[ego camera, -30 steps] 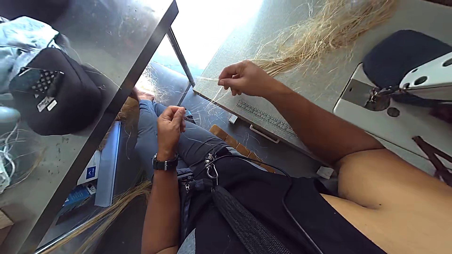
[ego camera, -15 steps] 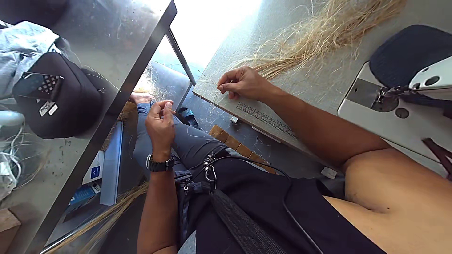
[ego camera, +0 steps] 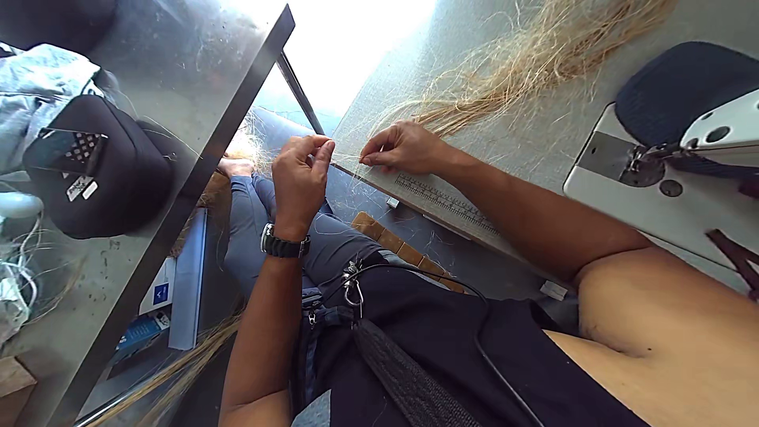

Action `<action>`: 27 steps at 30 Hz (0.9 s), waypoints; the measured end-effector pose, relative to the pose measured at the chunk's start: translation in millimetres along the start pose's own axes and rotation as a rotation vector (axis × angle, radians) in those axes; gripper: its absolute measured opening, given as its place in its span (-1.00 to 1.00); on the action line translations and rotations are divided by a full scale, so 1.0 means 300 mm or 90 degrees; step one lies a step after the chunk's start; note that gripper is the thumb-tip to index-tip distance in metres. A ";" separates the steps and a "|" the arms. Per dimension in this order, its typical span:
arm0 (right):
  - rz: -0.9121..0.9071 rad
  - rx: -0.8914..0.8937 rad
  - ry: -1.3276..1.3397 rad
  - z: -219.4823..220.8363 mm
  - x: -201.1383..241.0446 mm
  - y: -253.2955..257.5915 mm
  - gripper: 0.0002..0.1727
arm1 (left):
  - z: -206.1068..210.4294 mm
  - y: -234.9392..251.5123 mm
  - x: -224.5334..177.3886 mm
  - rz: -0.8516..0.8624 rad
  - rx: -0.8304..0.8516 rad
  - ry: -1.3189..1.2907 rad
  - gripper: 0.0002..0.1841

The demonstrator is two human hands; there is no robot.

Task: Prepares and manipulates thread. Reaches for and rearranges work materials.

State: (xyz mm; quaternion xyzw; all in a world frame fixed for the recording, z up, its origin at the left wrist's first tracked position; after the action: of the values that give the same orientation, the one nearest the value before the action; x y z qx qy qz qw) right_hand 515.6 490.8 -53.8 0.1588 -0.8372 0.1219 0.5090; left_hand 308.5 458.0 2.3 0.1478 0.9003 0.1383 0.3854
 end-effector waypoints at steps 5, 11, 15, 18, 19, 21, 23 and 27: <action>-0.052 0.014 -0.051 -0.004 0.001 0.002 -0.78 | -0.011 -0.005 0.019 0.000 0.012 0.019 -0.74; -0.062 0.013 -0.050 -0.001 -0.001 0.004 -0.75 | -0.023 -0.031 0.039 -0.001 0.081 -0.007 -0.79; -0.060 0.012 -0.059 0.003 0.003 0.002 -0.73 | -0.029 -0.039 0.053 0.008 0.059 -0.030 -0.80; -0.065 0.014 -0.061 0.003 0.004 0.002 -0.73 | -0.030 -0.035 0.056 -0.002 0.050 -0.040 -0.78; -0.068 0.013 -0.060 0.004 0.004 0.003 -0.73 | -0.028 -0.033 0.057 -0.004 0.050 -0.044 -0.78; -0.070 0.015 -0.059 0.003 0.003 0.003 -0.73 | -0.023 -0.029 0.058 -0.001 0.047 -0.049 -0.78; -0.066 0.019 -0.067 0.003 0.003 0.001 -0.73 | -0.019 -0.028 0.057 0.011 0.029 -0.045 -0.78; -0.062 0.021 -0.088 0.004 0.007 -0.001 -0.75 | -0.044 -0.030 0.056 0.022 -0.032 -0.038 -0.80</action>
State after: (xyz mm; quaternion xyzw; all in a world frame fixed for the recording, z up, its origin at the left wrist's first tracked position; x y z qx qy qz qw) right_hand 514.0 489.7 -52.5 0.2155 -0.8594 0.0996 0.4529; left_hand 286.4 454.2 -3.3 0.1575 0.8820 0.1628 0.4133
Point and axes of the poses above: each hand's wrist, its own y-axis towards the middle knuckle, its own z-axis out of the palm, x = y × z, the point moved 5 cm from there along y, towards the middle knuckle, and after that the axes turned 5 degrees about -x, right-handed, at the moved point
